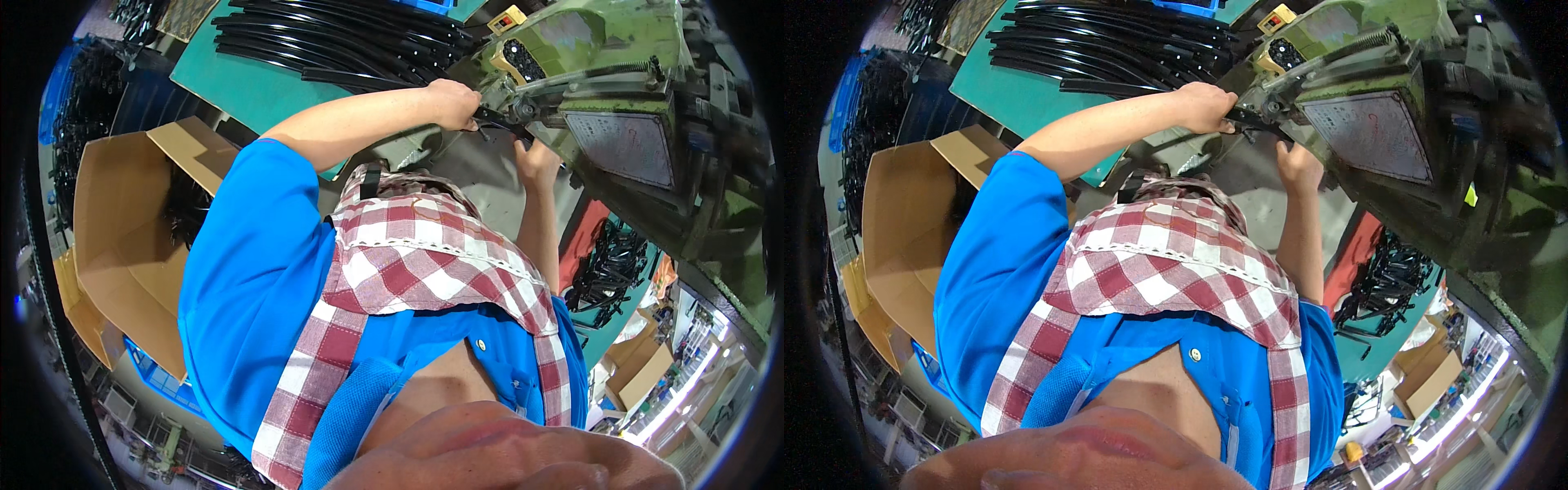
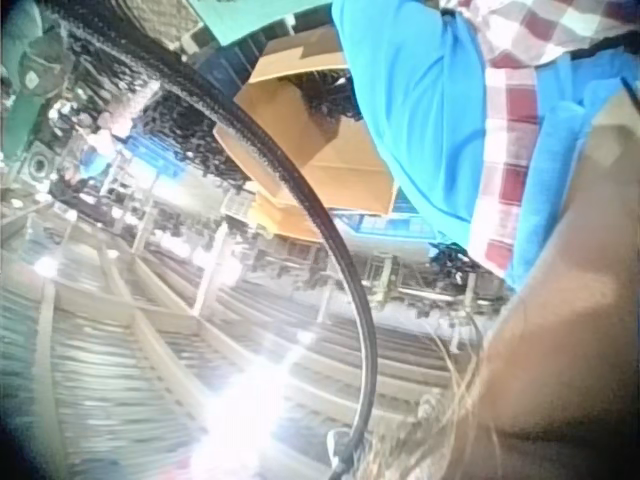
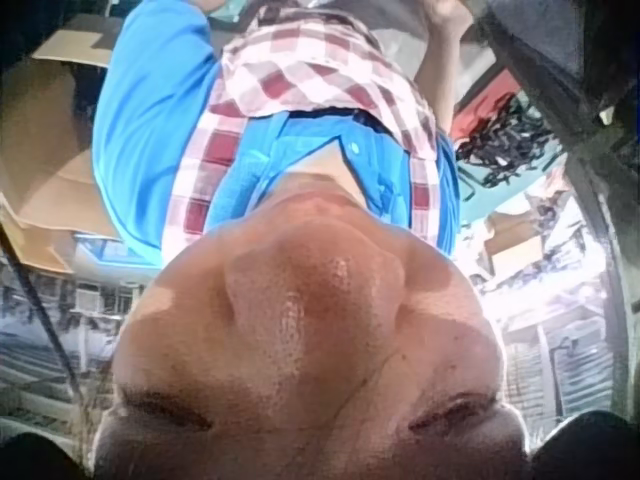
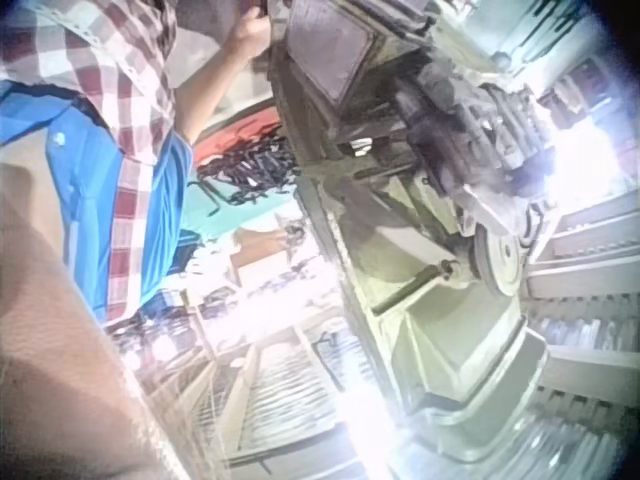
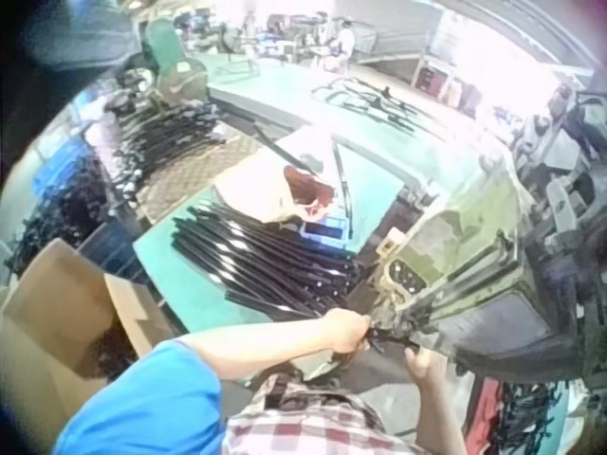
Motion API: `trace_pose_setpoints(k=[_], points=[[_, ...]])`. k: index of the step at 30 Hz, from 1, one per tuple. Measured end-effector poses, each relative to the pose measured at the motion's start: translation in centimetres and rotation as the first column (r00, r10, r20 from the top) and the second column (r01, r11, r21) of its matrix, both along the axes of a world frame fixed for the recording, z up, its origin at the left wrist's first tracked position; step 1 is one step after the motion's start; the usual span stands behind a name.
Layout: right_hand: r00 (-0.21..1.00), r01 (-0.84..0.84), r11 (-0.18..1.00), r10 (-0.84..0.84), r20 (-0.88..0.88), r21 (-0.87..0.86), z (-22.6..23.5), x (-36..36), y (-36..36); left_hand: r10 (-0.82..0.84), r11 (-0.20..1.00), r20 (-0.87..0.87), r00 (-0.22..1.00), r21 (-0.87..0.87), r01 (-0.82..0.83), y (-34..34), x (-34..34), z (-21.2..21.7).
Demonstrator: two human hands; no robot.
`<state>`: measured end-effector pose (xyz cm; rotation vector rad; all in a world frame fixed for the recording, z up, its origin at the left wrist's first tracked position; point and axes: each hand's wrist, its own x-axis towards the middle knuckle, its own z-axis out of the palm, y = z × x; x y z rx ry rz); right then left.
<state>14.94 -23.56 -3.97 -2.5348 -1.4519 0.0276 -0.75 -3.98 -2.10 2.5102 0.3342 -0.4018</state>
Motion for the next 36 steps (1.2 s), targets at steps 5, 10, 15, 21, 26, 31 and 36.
trace_pose_setpoints(k=[5, 10, 15, 21, 26, 31, 36], points=[[0.911, 0.326, 0.942, -0.336, 0.239, 0.08, -3.2, 1.7, -5.1, 0.062, 0.993, 0.11, 0.992, 0.091, -0.072, -0.2, -0.2, 0.2], [0.917, 0.373, 0.734, -0.386, -0.104, 0.567, -2.4, 1.4, -10.3, 0.096, 0.995, 0.178, 0.979, 0.006, -0.098, -3.3, -0.8, 0.7], [0.649, 0.75, 0.559, -0.519, -0.556, 0.354, -8.3, 2.3, -18.9, 0.238, 0.938, 0.067, 0.969, -0.275, -0.211, -6.4, -0.7, 0.3], [0.275, 0.715, 0.66, -0.568, -0.776, -0.23, -14.3, 1.6, -27.9, 0.321, 0.873, 0.051, 0.946, -0.403, -0.275, -9.9, 1.1, -1.9], [-0.032, 0.478, 0.689, -0.606, -0.794, -0.545, -7.1, -2.4, -26.2, 0.352, 0.903, -0.023, 0.936, -0.256, -0.346, -7.4, -1.5, -8.7], [0.063, 0.671, 0.735, -0.184, -0.981, -0.095, 4.2, 4.5, -25.8, 0.203, 0.963, -0.167, 0.965, -0.142, -0.227, -9.0, -2.5, -14.7], [0.414, 0.402, 0.866, 0.119, -0.903, 0.298, 10.6, 6.0, -20.4, 0.159, 0.953, -0.234, 0.959, -0.216, -0.211, -10.3, -3.0, -15.3]])
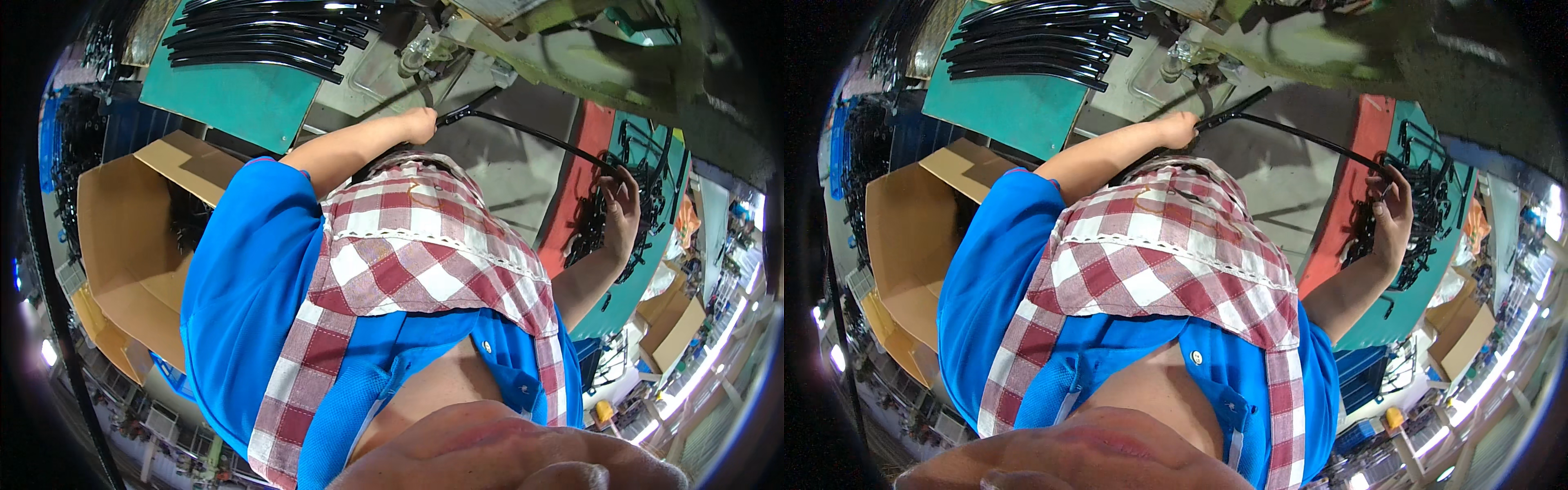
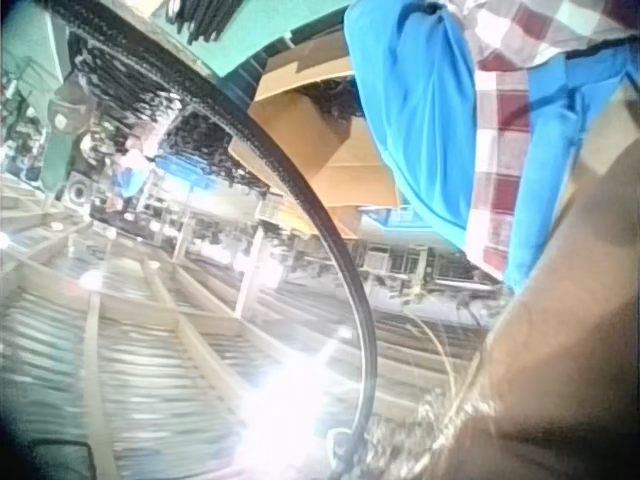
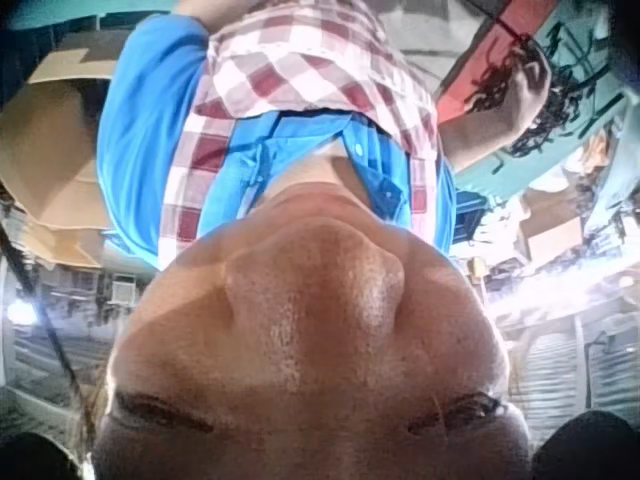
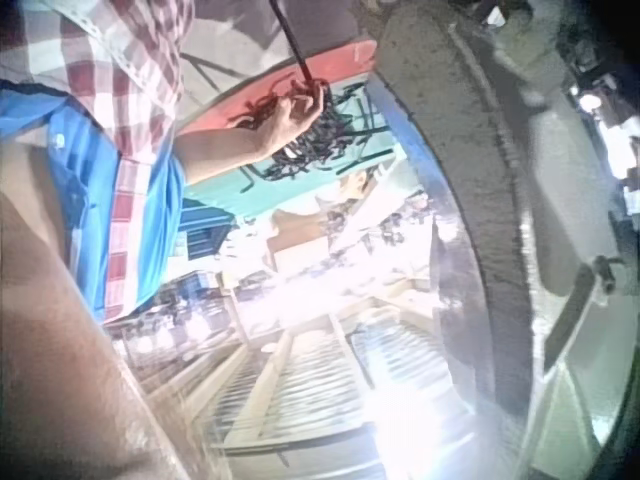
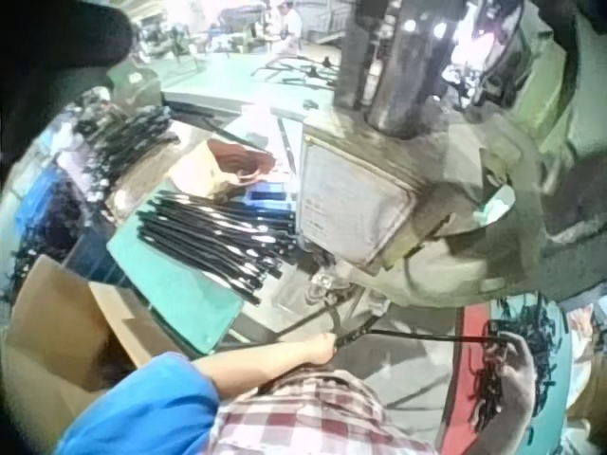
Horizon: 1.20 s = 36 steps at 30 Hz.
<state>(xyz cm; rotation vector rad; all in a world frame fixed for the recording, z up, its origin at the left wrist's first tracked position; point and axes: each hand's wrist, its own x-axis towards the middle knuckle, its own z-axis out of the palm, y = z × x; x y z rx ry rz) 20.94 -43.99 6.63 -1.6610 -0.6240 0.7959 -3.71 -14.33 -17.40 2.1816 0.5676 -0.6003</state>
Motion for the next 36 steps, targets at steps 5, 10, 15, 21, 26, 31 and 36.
trace_pose_setpoints(k=[5, 10, 15, 21, 26, 31, 36], points=[[0.886, 0.123, 0.976, -0.028, 0.462, -0.177, 2.4, -1.2, 4.3, -0.05, 0.998, 0.088, 0.995, -0.019, 0.052, -0.3, 0.2, 1.1], [0.761, 0.266, 0.964, -0.209, 0.614, -0.002, -6.4, 3.9, 5.6, -0.047, 0.998, 0.273, 0.961, -0.034, 0.058, 3.4, -0.7, 3.9], [0.66, 0.131, 0.901, 0.232, 0.714, -0.414, -13.6, -2.9, 9.2, -0.014, 0.975, 0.117, 0.993, 0.223, -0.012, 10.2, -0.9, 6.1], [0.714, -0.266, 0.687, 0.612, 0.34, -0.676, -22.9, -11.7, 7.5, -0.036, 0.863, 0.508, 0.86, 0.45, -0.229, 14.6, 7.4, 8.8], [0.786, -0.18, 0.614, 0.559, 0.263, -0.769, -21.2, -11.5, 4.0, -0.104, 0.847, 0.404, 0.909, 0.515, -0.131, 16.7, 15.7, 6.9], [0.841, -0.127, 0.584, 0.492, 0.225, -0.802, -22.7, -18.1, -2.9, -0.023, 0.883, 0.371, 0.929, 0.444, -0.155, 15.4, 17.1, 5.3], [0.884, -0.059, 0.582, 0.408, 0.229, -0.811, -20.1, -20.8, -1.7, -0.084, 0.885, 0.277, 0.957, 0.463, -0.057, 16.1, 16.9, 6.7]])
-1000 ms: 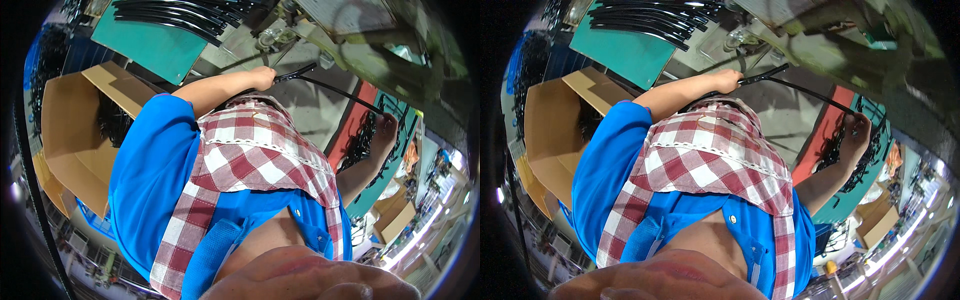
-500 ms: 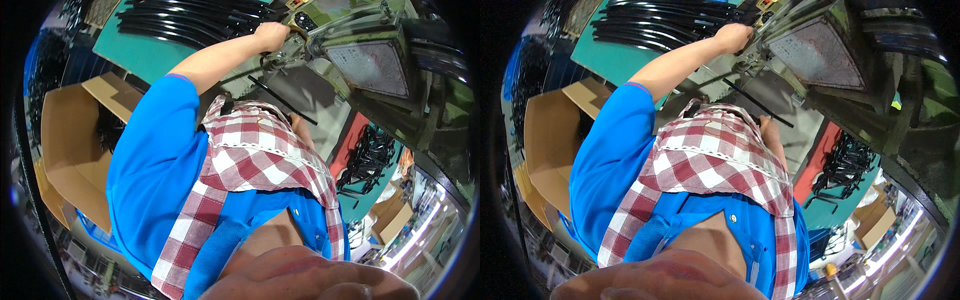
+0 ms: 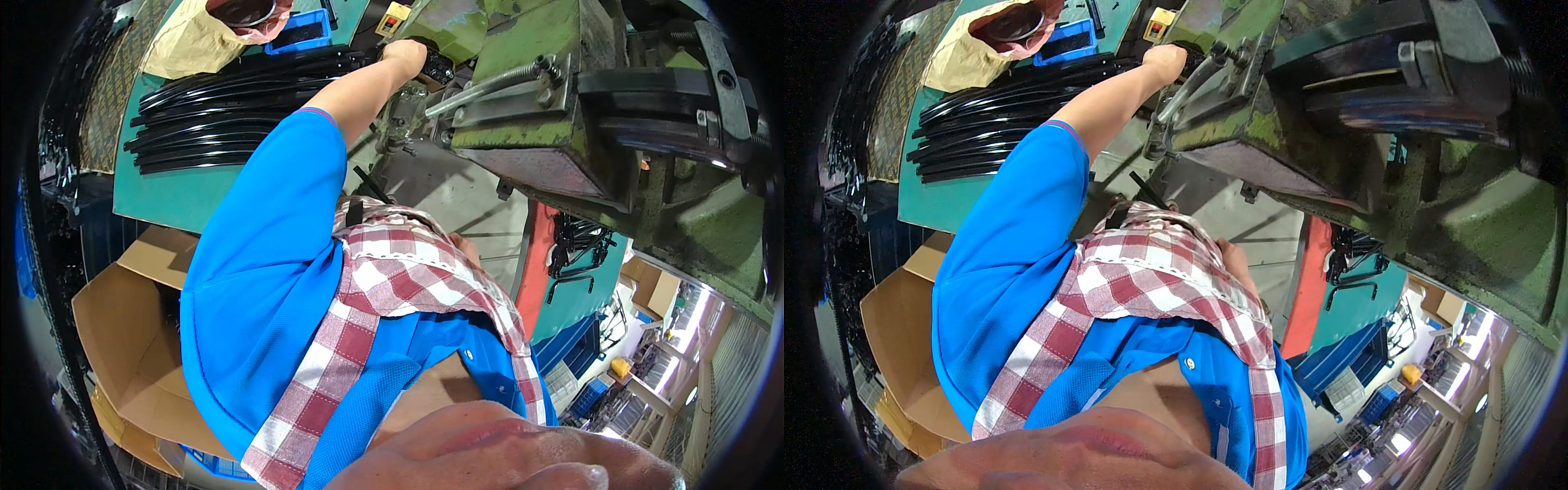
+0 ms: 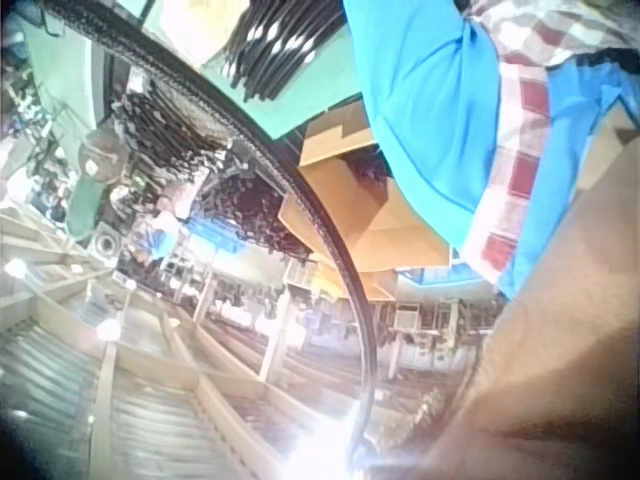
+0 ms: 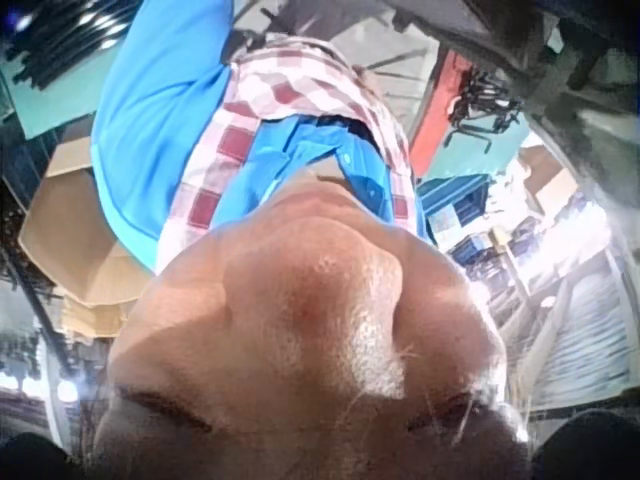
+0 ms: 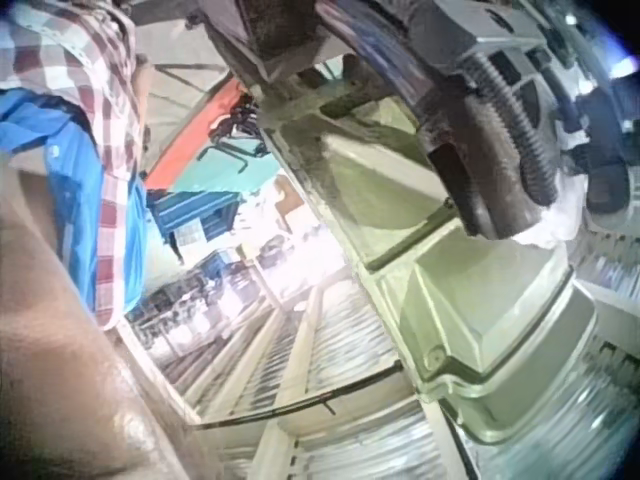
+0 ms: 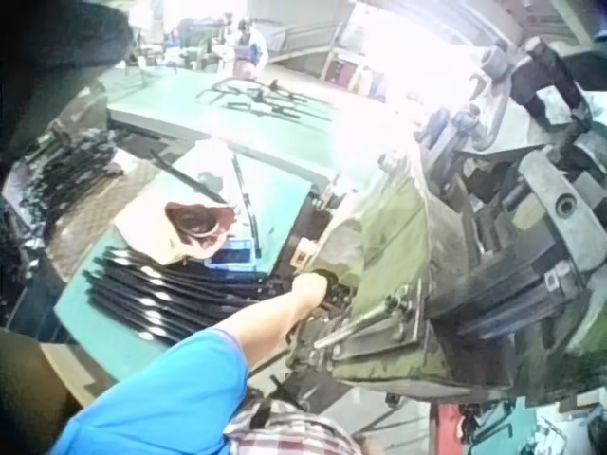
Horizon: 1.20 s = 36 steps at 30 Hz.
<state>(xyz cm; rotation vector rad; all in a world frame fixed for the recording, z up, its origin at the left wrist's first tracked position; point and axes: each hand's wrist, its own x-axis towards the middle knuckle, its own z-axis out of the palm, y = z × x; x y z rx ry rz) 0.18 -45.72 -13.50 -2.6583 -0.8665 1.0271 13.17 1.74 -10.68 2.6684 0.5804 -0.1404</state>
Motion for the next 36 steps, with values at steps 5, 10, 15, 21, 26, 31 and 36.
trace_pose_setpoints(k=[5, 10, 15, 21, 26, 31, 36], points=[[0.999, 0.031, 0.997, -0.033, 0.016, 0.075, -0.9, 0.7, -0.5, -0.064, 0.998, 0.003, 0.998, 0.018, 0.064, -0.5, 0.1, 1.6], [0.997, -0.074, 0.997, 0.074, 0.007, 0.005, -1.7, 4.1, 2.2, 0.031, 0.998, 0.246, 0.969, 0.038, -0.042, 0.9, -0.6, 0.8], [0.99, -0.14, 0.979, 0.139, 0.018, 0.146, -1.7, 6.2, 4.6, 0.144, 0.961, 0.305, 0.942, -0.27, -0.06, 0.3, -1.6, -1.9], [0.954, -0.283, 0.938, 0.296, -0.042, 0.2, -3.6, 9.5, 7.4, 0.499, 0.239, 0.045, 0.865, -0.967, -0.087, -2.4, -9.7, -0.6], [0.923, -0.381, 0.902, 0.385, 0.022, 0.206, -3.9, 10.6, 9.1, 0.66, -0.279, -0.147, 0.736, -0.958, 0.059, -1.9, -10.5, 1.0], [0.917, -0.395, 0.895, 0.398, 0.027, 0.207, -2.7, 11.0, 10.0, 0.479, -0.029, -0.038, 0.877, -0.999, -0.027, -2.5, -11.6, 1.8], [0.905, -0.424, 0.886, 0.421, 0.058, 0.187, -1.4, 11.3, 11.0, 0.513, -0.021, -0.006, 0.858, -1.0, 0.005, -3.4, -13.7, 3.4]])
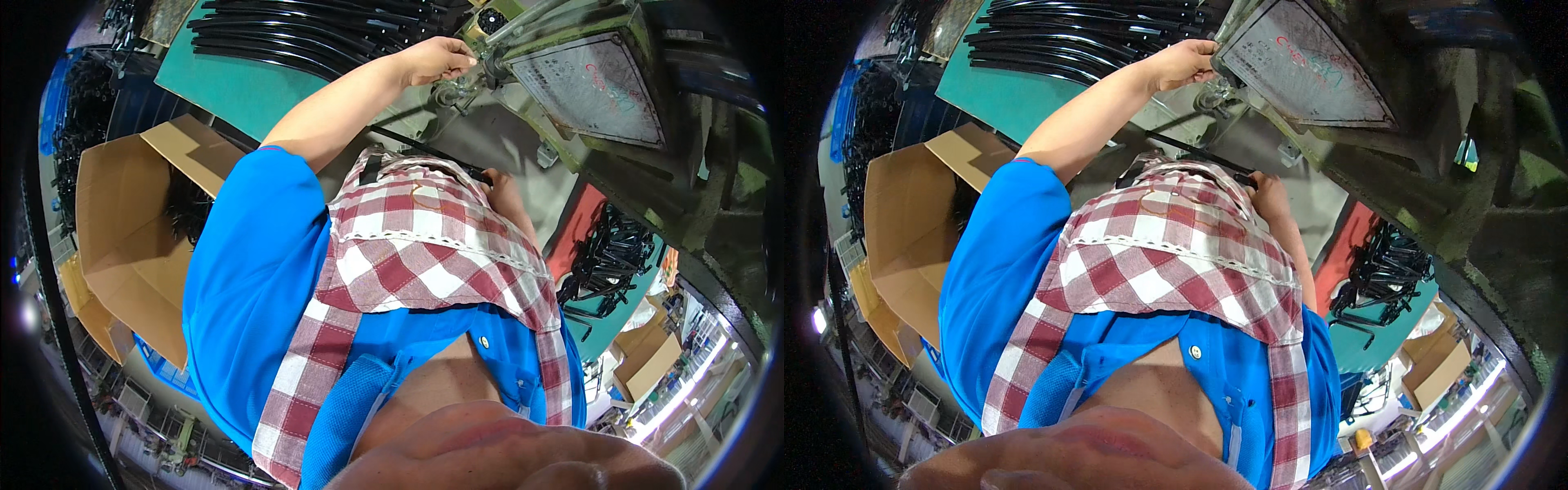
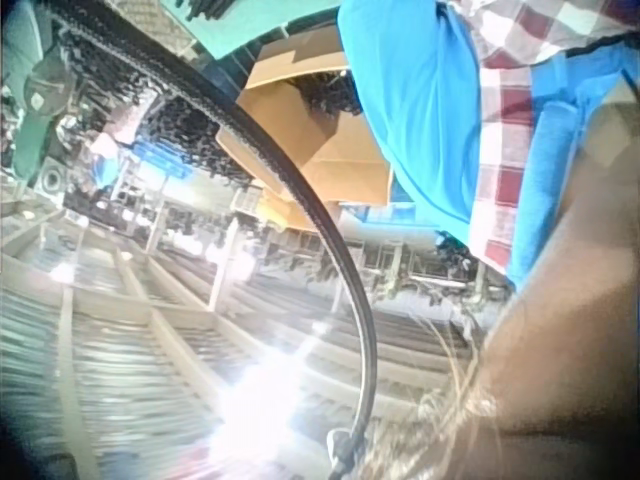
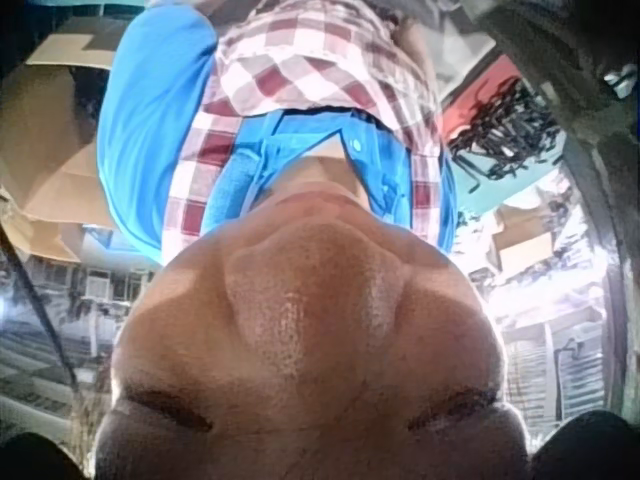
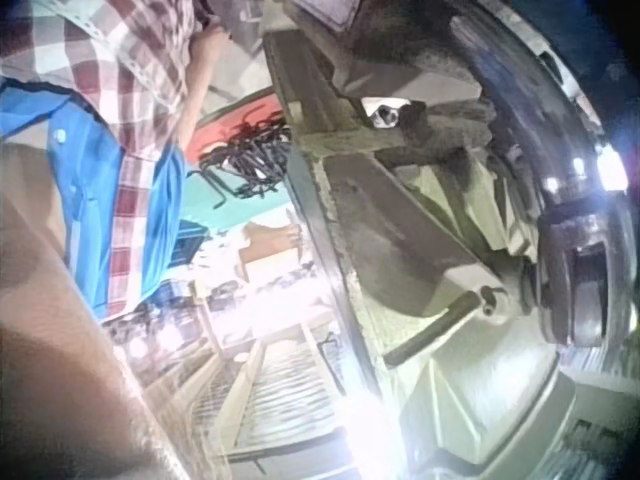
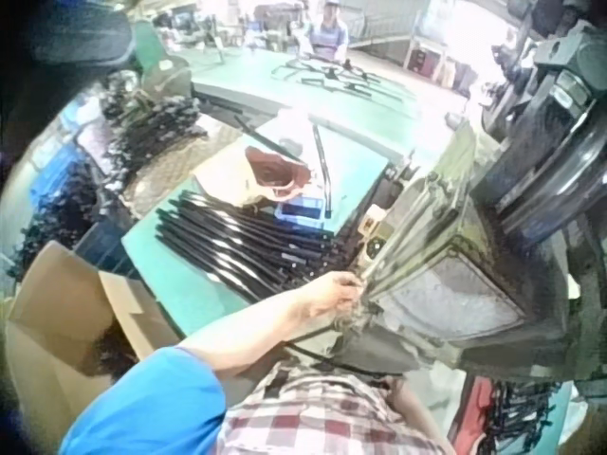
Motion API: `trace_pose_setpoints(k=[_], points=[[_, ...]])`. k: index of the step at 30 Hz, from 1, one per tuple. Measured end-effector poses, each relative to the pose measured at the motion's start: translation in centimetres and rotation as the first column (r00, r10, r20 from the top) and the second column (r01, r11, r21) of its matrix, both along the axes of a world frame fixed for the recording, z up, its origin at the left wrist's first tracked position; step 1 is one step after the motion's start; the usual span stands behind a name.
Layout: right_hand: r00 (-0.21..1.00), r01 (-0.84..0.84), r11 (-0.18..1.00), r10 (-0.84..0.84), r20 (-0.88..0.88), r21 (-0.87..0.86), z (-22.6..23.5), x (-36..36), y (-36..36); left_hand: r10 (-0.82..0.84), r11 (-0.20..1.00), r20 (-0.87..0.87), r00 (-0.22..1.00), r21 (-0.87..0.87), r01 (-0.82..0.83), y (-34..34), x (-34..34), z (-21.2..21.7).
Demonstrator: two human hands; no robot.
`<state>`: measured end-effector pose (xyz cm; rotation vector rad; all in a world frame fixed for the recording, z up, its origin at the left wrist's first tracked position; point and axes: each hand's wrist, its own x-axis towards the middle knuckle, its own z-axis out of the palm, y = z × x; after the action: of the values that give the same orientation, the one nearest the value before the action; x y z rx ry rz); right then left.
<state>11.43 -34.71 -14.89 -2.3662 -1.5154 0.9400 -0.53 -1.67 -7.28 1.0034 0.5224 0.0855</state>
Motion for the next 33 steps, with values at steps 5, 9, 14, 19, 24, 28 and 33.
trace_pose_setpoints(k=[5, 9, 14, 19, 24, 28, 33], points=[[0.999, -0.007, 1.0, 0.008, 0.037, -0.022, 0.8, 0.1, 0.7, 0.192, 0.947, 0.014, 0.981, -0.265, -0.182, -0.2, -0.2, 1.1], [0.999, -0.024, 0.993, 0.028, 0.031, -0.118, 0.9, -0.2, 0.8, 0.111, 0.979, 0.018, 0.994, -0.173, -0.106, -0.4, -0.2, -0.6], [1.0, 0.014, 1.0, -0.014, -0.025, -0.028, 0.9, 0.5, 0.4, -0.125, 0.982, 0.02, 0.992, 0.147, 0.12, -1.7, -1.1, 1.8], [1.0, -0.02, 0.99, 0.017, 0.018, 0.142, 4.9, 0.9, 2.8, -0.188, 0.8, -0.216, 0.958, 0.532, 0.277, -1.9, -0.8, 5.4], [0.999, -0.037, 0.947, 0.035, 0.01, 0.319, 9.6, -0.1, 6.4, -0.106, 0.786, -0.228, 0.968, 0.576, 0.222, -1.8, -0.8, 4.1], [0.993, -0.117, 0.86, 0.101, 0.058, 0.497, 12.4, 0.1, 9.0, -0.005, 0.697, -0.291, 0.957, 0.685, 0.212, -1.6, -1.3, 3.2], [0.989, -0.148, 0.759, 0.128, 0.078, 0.634, 12.4, 1.2, 11.4, 0.002, 0.771, -0.339, 0.941, 0.599, 0.215, -2.1, -2.6, 4.0]])
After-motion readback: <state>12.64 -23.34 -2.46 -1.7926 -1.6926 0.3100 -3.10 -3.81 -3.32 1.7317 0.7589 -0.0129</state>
